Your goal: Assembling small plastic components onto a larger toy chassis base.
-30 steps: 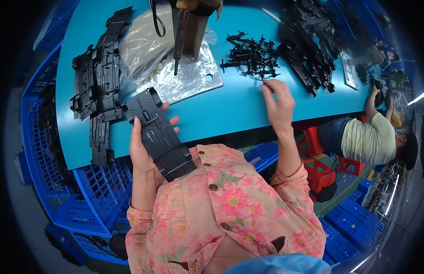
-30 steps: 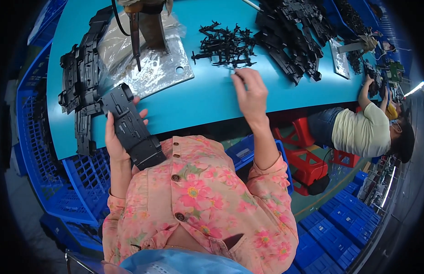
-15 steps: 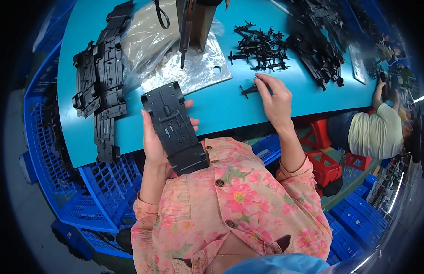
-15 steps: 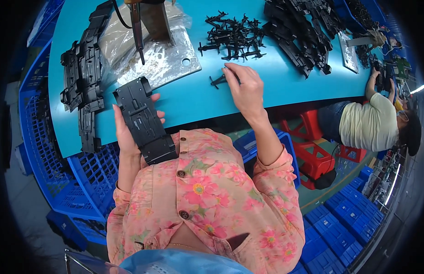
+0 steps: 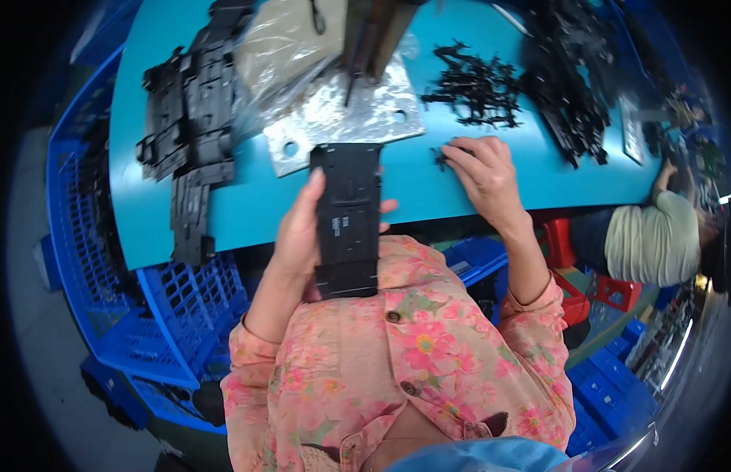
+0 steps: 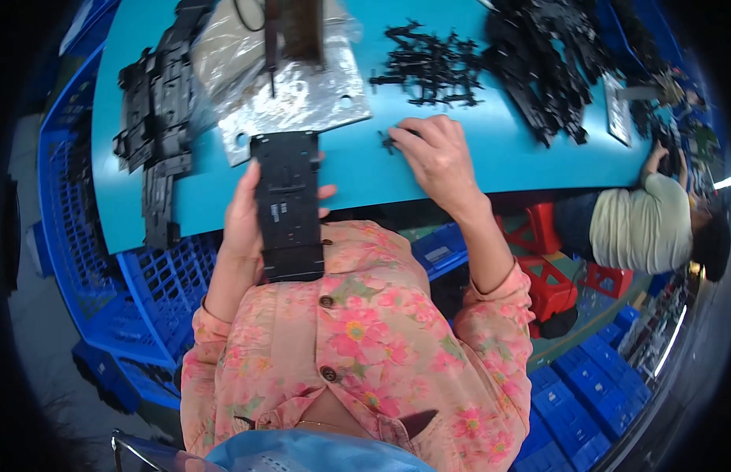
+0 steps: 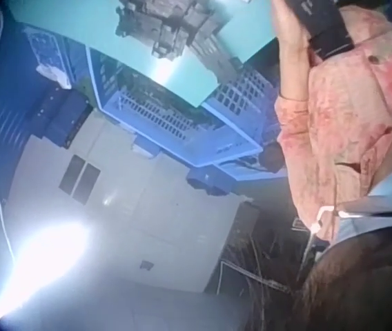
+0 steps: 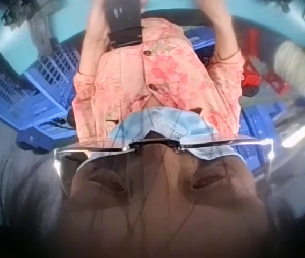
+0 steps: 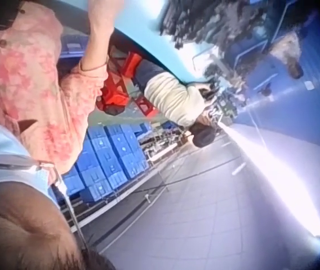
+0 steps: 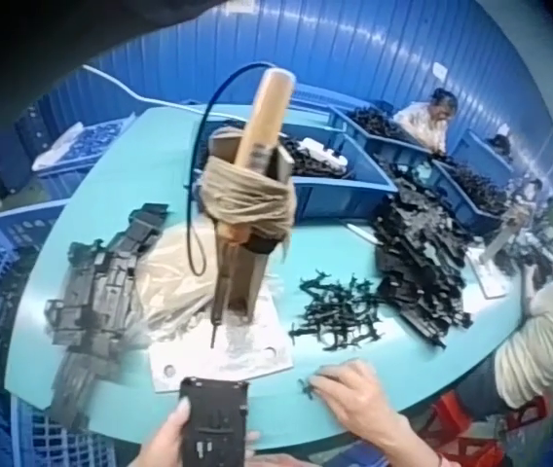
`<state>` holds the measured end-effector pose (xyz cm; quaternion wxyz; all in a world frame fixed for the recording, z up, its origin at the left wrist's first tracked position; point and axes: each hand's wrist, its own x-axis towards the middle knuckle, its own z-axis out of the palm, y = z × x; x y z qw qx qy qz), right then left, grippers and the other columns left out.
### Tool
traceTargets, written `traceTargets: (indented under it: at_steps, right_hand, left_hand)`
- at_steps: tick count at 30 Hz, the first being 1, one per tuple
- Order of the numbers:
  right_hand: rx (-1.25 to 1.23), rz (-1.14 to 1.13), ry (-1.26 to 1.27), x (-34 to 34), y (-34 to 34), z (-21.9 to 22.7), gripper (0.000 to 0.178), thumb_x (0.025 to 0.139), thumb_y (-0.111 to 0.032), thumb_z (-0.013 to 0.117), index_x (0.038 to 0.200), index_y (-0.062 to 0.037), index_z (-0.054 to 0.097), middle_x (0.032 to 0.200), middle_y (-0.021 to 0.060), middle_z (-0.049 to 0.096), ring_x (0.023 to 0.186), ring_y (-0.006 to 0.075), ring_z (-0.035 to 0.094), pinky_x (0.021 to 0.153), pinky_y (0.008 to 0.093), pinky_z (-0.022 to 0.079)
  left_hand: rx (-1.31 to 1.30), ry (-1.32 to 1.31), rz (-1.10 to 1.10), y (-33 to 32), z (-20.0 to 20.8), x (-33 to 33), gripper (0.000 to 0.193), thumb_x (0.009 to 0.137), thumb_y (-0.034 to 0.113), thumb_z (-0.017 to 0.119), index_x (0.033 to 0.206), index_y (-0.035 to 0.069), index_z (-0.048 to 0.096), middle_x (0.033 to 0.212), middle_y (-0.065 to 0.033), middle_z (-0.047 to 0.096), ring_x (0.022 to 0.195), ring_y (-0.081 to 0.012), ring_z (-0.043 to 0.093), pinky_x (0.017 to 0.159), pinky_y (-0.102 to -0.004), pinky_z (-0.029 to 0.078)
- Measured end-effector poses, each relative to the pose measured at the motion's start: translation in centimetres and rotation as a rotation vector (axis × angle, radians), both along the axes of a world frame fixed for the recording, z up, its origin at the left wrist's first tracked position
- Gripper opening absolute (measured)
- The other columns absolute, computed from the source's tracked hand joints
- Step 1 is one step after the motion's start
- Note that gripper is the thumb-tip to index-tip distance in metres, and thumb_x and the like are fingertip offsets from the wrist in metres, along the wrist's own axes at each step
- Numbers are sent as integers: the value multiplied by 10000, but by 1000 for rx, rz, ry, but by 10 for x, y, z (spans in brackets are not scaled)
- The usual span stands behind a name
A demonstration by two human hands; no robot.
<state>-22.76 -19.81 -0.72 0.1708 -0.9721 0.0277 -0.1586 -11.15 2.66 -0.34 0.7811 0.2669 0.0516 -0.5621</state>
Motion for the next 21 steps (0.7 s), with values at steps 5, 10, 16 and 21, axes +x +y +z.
traceTargets:
  at_steps: [5,10,16,21]
  right_hand:
    - [148,-107,-152,3,12,9,216,663,34,639,870,-27,632,786,82,579,706,216,518,603,307,418]
    - [293,42,-290,31,59,26,240,633,32,660,866,-22,637,765,71,569,695,208,508,611,295,407]
    - [321,109,-310,39,72,16,256,605,19,683,854,-23,642,734,54,558,692,197,502,612,285,396]
    - [310,93,-340,38,74,15,262,597,13,692,852,-31,645,728,49,558,694,195,501,611,286,396]
  left_hand:
    - [46,-60,-15,-5,-7,-2,507,921,421,241,1224,28,346,1078,-168,507,937,-332,565,724,-396,519]
    - [23,-27,7,-10,-8,-5,562,911,470,195,1185,24,400,999,-150,550,881,-260,592,714,-344,526]
    - [13,-12,-1,-9,-5,-13,560,912,469,196,1182,27,408,940,-135,574,779,-216,612,663,-310,530]
    - [44,-84,48,-12,0,-14,518,920,443,208,1169,34,408,908,-128,579,734,-209,614,627,-294,531]
